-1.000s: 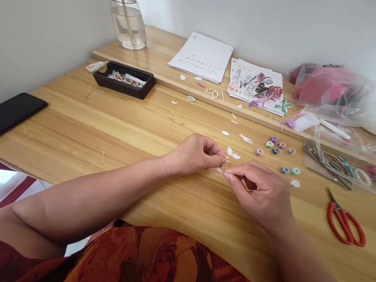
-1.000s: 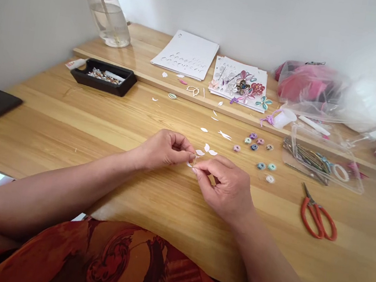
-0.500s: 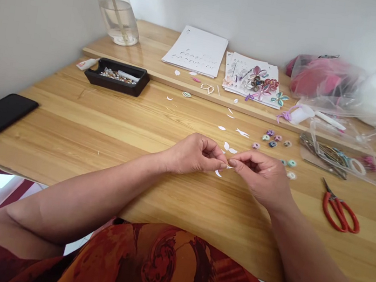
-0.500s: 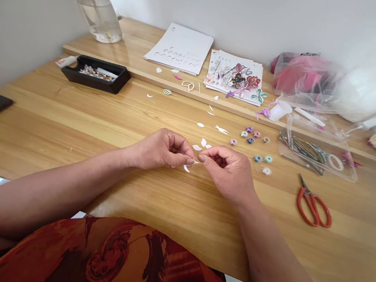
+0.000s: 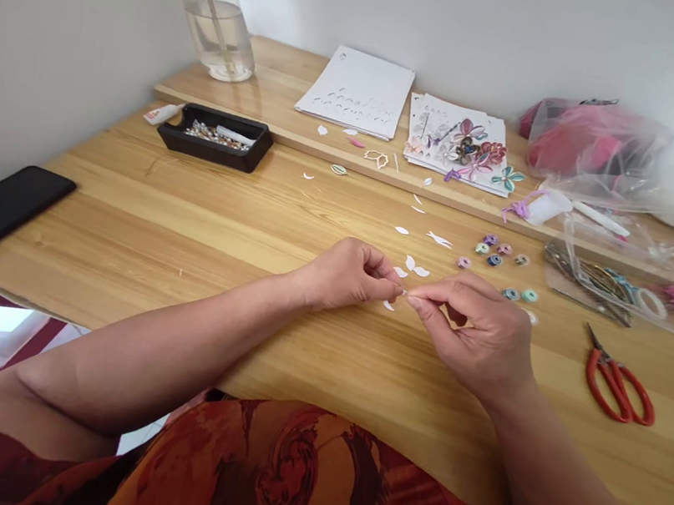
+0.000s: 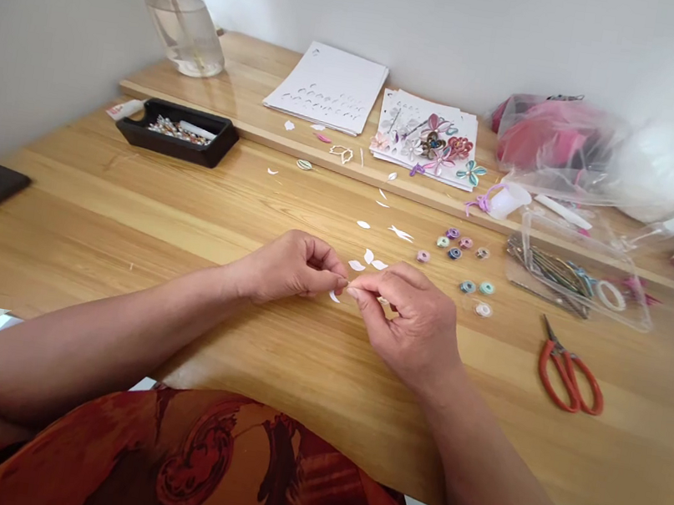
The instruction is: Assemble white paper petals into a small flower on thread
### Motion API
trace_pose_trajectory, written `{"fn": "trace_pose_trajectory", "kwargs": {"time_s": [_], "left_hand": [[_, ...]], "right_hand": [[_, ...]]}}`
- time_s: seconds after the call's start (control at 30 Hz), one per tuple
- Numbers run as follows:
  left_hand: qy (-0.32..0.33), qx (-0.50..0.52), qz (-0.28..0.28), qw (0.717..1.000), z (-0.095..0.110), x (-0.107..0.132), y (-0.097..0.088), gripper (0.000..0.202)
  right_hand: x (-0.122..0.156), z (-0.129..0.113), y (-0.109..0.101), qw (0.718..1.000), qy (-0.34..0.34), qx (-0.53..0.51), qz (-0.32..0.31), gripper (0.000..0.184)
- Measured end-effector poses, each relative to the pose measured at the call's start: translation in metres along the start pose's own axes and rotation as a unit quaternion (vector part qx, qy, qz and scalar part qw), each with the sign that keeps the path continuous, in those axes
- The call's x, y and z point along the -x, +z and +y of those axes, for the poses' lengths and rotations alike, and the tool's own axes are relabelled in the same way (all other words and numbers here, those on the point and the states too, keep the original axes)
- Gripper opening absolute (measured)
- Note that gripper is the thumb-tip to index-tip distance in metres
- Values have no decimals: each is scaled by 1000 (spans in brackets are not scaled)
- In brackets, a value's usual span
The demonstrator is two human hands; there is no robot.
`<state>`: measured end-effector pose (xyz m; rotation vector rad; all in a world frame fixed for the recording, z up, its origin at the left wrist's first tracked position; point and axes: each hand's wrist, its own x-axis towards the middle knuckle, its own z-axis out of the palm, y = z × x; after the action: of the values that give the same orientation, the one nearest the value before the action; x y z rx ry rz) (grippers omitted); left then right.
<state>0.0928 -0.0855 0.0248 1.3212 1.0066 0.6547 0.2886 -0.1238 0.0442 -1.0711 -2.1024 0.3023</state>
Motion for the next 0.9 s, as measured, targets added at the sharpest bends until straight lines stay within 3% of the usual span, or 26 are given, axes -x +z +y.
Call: {"fn": "trace_pose_trajectory", "kwargs": {"time_s": [0.13, 0.3, 0.4, 0.5, 0.63, 0.9], "left_hand": [[1, -18, -73, 997, 1, 2, -2, 12], [-2, 2, -112, 994, 3, 4, -3, 9], [-7, 21, -105, 994, 6, 4, -2, 11], [-5, 52, -53, 997, 7, 3, 1, 16], [-11, 87, 16, 996, 5, -1, 2, 16], [-17, 65, 31, 997, -1, -2, 1, 12]], "right_hand": [[-1, 4, 0, 1000, 18, -17, -7, 7], [-2, 14, 3, 993, 87, -76, -36, 5], [-2, 21, 6, 980, 150, -117, -53, 8], [0, 22, 6, 972, 182, -130, -79, 12], [2, 14, 4, 979, 152, -103, -93, 9], [0, 2, 0, 999, 36, -22, -31, 7]]}}
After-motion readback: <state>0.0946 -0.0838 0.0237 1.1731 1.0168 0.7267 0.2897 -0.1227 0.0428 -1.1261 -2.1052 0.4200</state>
